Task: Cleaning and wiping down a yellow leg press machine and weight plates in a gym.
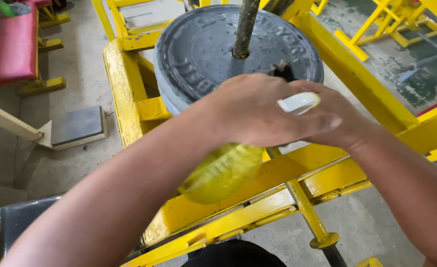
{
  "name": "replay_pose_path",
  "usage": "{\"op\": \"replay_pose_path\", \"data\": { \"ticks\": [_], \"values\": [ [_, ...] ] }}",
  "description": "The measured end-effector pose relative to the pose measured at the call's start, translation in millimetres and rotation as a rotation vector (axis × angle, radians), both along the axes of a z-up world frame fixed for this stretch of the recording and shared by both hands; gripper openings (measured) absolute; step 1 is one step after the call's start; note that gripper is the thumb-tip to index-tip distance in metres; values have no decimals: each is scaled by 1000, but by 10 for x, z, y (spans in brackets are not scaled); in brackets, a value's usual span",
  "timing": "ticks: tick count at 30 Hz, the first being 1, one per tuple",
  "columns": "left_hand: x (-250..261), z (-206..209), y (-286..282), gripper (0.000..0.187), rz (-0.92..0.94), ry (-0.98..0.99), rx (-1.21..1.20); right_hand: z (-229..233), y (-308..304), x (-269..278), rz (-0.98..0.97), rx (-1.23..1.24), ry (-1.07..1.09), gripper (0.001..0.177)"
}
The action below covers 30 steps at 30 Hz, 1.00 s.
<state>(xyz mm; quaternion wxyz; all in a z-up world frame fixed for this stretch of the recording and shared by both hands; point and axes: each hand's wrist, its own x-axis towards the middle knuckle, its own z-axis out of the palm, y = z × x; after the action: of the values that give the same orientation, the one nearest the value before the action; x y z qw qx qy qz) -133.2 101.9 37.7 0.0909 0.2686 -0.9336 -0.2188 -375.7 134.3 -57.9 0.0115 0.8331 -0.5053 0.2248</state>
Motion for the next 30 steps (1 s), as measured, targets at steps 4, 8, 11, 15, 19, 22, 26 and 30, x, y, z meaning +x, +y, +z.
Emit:
{"op": "replay_pose_path", "data": {
  "ticks": [4, 8, 11, 15, 19, 22, 26, 30],
  "values": [
    [-618, -380, -255, 70, -57, 150, 137, -26, 36, -388, -124, 123, -117, 64],
    [-526, -471, -508, 68, -180, 356, 237, 114, 118, -334, -142, 2, 203, 66],
    [118, -106, -526, 64, -82, 353, 249, 291, 78, 9, -44, -4, 294, 73],
    [1010, -226, -949, 50, -59, 213, -187, 249, -331, 632, 265, 61, 221, 75],
    [1494, -485, -1146, 50, -92, 248, -544, 81, -1394, 1204, 357, 31, 262, 63],
    [1408, -539, -1098, 54, 108, -226, -608, 178, -2014, 1550, 236, 51, 278, 74],
    [1294, -542, -1073, 44, 128, 5, -324, 275, -1613, 1515, 82, 116, 254, 78],
    [1179, -303, -883, 57, 139, 281, 4, 411, -627, 891, 301, 232, 175, 65]
  ]
}}
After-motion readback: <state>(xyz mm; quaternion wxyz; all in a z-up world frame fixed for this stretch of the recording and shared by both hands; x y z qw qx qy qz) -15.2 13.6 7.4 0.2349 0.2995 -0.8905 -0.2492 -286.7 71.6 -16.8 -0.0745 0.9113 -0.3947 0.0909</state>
